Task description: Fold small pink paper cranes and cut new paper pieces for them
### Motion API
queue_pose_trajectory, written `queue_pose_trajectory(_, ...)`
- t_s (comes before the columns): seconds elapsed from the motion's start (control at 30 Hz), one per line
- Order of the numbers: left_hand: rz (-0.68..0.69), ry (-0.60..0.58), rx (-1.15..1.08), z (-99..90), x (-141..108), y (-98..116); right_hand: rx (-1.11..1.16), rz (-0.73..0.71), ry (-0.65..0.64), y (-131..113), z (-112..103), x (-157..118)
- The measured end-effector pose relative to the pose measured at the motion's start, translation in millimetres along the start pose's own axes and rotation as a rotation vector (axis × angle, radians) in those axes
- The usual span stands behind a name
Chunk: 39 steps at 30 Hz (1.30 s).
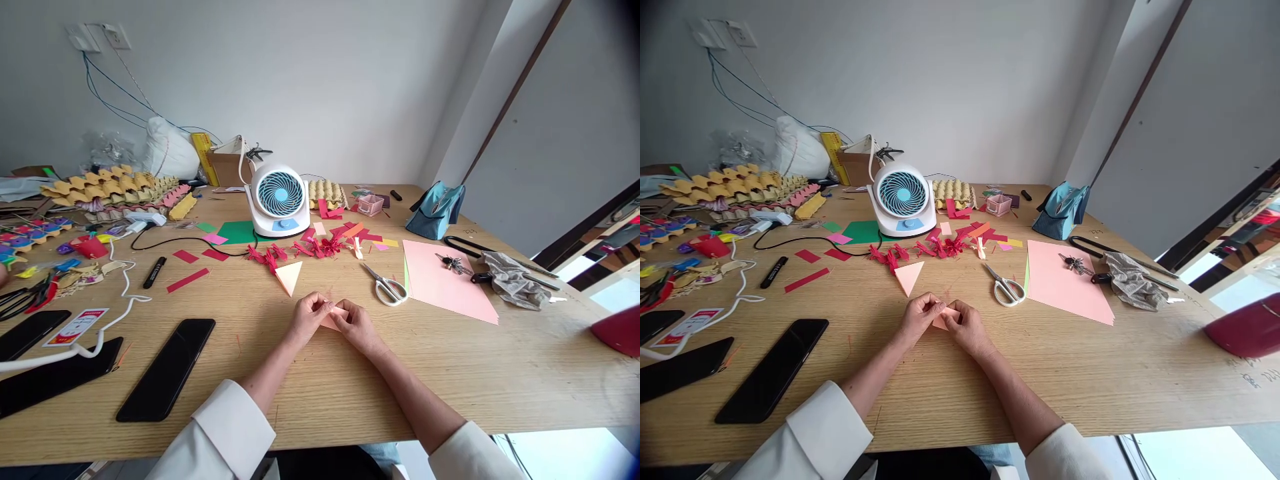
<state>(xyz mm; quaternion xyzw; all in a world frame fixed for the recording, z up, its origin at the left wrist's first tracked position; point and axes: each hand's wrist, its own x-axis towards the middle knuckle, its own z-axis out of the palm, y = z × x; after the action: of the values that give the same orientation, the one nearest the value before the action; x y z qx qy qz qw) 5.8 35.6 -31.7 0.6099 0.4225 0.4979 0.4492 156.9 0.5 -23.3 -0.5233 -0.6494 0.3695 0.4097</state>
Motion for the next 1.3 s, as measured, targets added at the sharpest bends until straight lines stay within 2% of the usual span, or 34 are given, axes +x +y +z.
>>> queue_pose_trajectory(0.5, -0.086, -0.052, -0.127, 1.5, -1, 6, 0.038, 0.013, 0.061, 0, -1, 1)
queue_pose_trajectory(0.83, -0.130, -0.050, -0.153, -0.2, -4, 15, 0.079, -0.030, 0.043, 4, 1, 2)
queue_pose_trajectory(1.0, -0.130, -0.067, -0.164, -2.1, -2, 12, 0.087, -0.027, 0.059, 3, 4, 3)
queue_pose_trajectory(1.3, -0.168, -0.103, -0.183, -4.9, -2, 17, 0.162, -0.007, 0.003, 0, 0, 3)
